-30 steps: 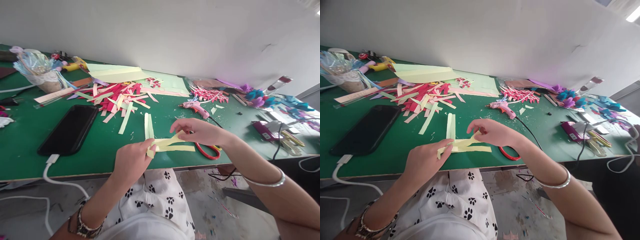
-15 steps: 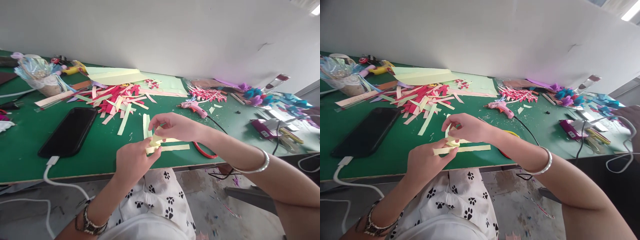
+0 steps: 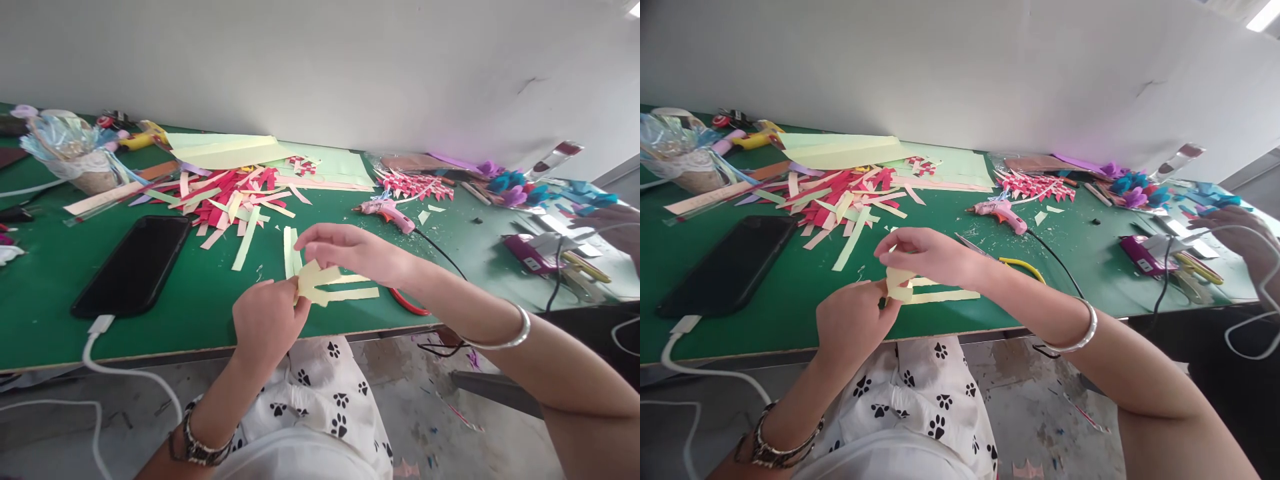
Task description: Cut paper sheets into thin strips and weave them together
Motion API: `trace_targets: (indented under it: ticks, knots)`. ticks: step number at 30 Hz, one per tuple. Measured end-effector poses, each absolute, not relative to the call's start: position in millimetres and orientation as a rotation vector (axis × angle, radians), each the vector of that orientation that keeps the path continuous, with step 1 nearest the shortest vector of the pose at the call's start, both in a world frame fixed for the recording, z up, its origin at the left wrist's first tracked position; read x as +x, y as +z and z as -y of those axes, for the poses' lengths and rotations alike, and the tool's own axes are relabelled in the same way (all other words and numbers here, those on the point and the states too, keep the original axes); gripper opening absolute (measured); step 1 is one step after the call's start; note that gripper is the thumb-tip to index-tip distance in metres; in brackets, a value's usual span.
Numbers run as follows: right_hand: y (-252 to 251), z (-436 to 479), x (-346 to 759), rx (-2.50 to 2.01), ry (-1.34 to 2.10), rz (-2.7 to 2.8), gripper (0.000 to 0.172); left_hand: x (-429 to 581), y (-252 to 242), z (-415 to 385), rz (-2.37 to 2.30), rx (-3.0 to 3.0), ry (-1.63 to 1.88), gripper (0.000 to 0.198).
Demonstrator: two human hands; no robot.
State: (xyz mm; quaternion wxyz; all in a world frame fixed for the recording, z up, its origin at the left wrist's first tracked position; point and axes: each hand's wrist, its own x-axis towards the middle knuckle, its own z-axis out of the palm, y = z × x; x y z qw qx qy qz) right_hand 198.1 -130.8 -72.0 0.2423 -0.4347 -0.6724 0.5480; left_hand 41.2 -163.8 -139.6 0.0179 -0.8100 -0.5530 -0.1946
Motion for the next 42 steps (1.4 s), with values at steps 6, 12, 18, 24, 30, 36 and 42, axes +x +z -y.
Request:
trace_targets:
  ticks: [6, 12, 18, 24, 30, 36, 42]
  knots:
    - [-96.7, 135.3, 238.9, -1.537, 0.982, 2.133, 0.020, 36.4, -148.3, 161.1, 1.685, -2.421, -0.672, 0.055]
    - [-117.8, 151.8, 251.5, -1.747, 0.585, 2.498, 0.027, 34.9, -153.4, 159.6, 1.530, -2.340, -0.831, 0.053]
    - [-118.8, 147.1, 251.8, -1.667, 0.653, 2.500, 0.023, 33.5, -154.0, 159.1, 1.519, -2.367, -0.808, 0.054]
    - [-115.1, 137.5, 258.3, -1.550, 0.886, 2.408, 0.026, 33.8, -150.5, 160.2, 1.492, -2.378, -0.824, 0.049]
    - [-98.0, 130.2, 258.3, -1.436, 1.186, 2.166, 0.028, 33.1, -150.3, 161.4, 1.515, -2.377, -0.846, 0.044]
    - [-93.0, 115.3, 243.5, -1.035, 1.545, 1.897, 0.015, 31.0, -153.9, 160.0, 1.489, -2.375, -0.868, 0.035]
    - [-98.2, 98.6, 228.1, -0.696, 1.643, 1.903, 0.025, 31.8, -150.4, 157.2, 1.467, -2.387, -0.873, 0.033]
